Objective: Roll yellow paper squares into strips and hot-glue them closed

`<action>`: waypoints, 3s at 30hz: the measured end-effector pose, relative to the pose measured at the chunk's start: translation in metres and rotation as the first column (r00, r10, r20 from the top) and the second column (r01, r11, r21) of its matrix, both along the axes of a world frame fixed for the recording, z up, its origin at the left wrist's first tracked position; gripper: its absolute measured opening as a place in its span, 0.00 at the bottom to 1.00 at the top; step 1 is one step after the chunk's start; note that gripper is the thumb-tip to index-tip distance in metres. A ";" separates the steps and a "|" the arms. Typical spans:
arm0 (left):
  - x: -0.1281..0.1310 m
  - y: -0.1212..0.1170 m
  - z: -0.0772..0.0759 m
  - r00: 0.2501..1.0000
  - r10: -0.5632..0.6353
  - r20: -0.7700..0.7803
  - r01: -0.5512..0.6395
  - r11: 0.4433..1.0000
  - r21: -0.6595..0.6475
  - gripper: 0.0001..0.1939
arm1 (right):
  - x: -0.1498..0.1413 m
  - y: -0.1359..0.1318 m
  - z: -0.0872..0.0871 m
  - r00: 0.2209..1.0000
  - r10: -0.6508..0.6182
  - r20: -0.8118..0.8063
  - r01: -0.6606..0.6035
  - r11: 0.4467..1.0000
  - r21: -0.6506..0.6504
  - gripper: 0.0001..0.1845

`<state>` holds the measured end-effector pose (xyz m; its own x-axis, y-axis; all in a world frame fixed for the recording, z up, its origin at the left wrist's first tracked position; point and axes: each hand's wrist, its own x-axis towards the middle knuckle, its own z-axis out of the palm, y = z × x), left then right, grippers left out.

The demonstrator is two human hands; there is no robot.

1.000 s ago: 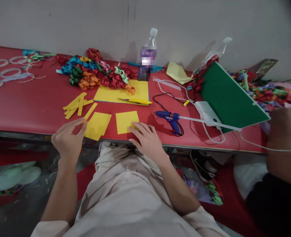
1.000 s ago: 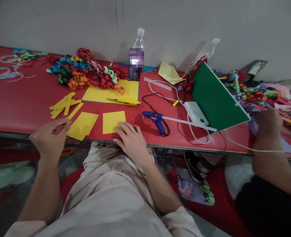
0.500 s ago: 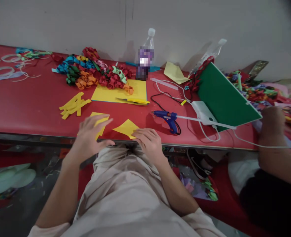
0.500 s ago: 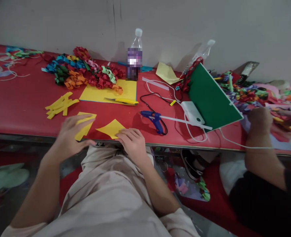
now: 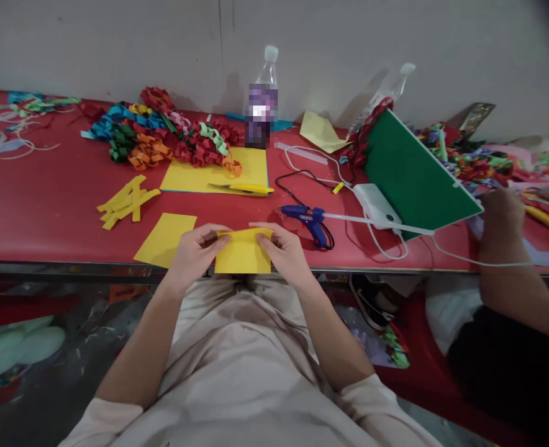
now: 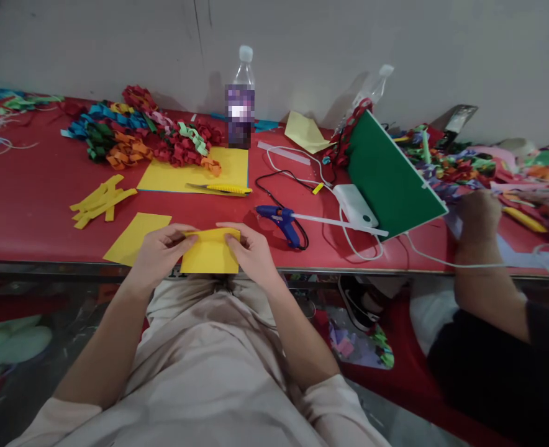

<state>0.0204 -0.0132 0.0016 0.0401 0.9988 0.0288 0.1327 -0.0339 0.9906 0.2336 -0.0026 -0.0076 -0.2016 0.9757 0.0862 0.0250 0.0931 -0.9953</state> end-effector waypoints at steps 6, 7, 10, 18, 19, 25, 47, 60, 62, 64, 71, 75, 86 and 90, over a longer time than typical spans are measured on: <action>0.008 0.002 0.007 0.996 -0.022 0.089 0.018 0.999 0.044 0.15 | 0.009 0.004 0.004 0.992 0.043 0.115 -0.061 0.985 0.159 0.22; 0.010 0.003 0.006 0.996 0.011 0.086 -0.014 0.999 0.043 0.16 | 0.010 0.004 0.005 0.990 0.057 0.126 -0.079 0.982 0.173 0.22; 0.015 0.006 0.000 0.993 0.101 0.059 -0.103 0.994 0.037 0.21 | 0.009 0.004 0.008 0.985 0.093 0.143 -0.119 0.975 0.189 0.18; 0.013 0.010 -0.007 0.995 0.083 0.060 -0.081 0.996 -0.035 0.24 | 0.000 0.014 0.000 0.995 -0.038 0.097 0.030 0.996 0.084 0.14; 0.012 0.010 -0.006 0.996 0.072 0.055 -0.069 0.996 -0.054 0.24 | 0.000 0.015 -0.001 0.994 -0.054 0.095 0.047 0.996 0.071 0.15; 0.010 0.012 -0.009 0.998 0.044 0.038 -0.041 0.996 -0.074 0.23 | 0.002 0.016 0.000 0.996 -0.003 0.091 0.002 1.000 0.010 0.16; 0.012 0.009 -0.009 0.993 0.015 -0.118 -0.011 0.999 0.034 0.16 | -0.004 0.018 0.005 0.973 0.018 0.232 -0.040 0.995 0.091 0.14; 0.005 0.007 -0.002 0.957 0.113 -0.267 -0.080 0.988 0.133 0.19 | 0.002 0.015 0.002 0.990 0.066 0.127 -0.068 0.998 0.012 0.15; 0.003 0.003 -0.001 0.978 0.054 -0.203 -0.040 0.996 0.075 0.22 | 0.001 0.016 0.003 0.992 0.040 0.119 -0.041 0.999 0.002 0.15; -0.003 -0.001 0.001 0.989 -0.102 -0.109 0.106 0.994 0.027 0.37 | 0.002 0.017 0.003 0.994 -0.026 0.102 0.026 1.000 0.005 0.15; -0.013 -0.009 0.001 0.952 -0.132 -0.277 0.212 0.936 0.283 0.25 | 0.007 0.021 0.001 0.997 -0.073 0.007 0.073 0.995 -0.062 0.17; 0.003 -0.007 0.001 0.975 0.010 -0.223 0.061 0.949 0.308 0.13 | 0.006 0.020 0.002 0.998 -0.050 0.044 0.051 0.998 -0.022 0.17; 0.033 -0.002 -0.002 0.973 0.232 -0.019 -0.226 0.961 0.161 0.28 | 0.006 0.008 0.009 0.989 0.118 -0.085 -0.119 0.993 -0.008 0.27; 0.032 0.000 -0.004 0.974 0.228 0.013 -0.228 0.967 0.111 0.33 | 0.004 0.010 0.005 0.992 0.098 -0.077 -0.100 0.995 -0.015 0.27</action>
<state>0.0527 -0.0135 -0.0020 -0.1880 0.9722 0.1397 0.1489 -0.1124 0.9824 0.2374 0.0071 -0.0024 -0.2910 0.9528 0.0869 -0.0593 0.0726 -0.9956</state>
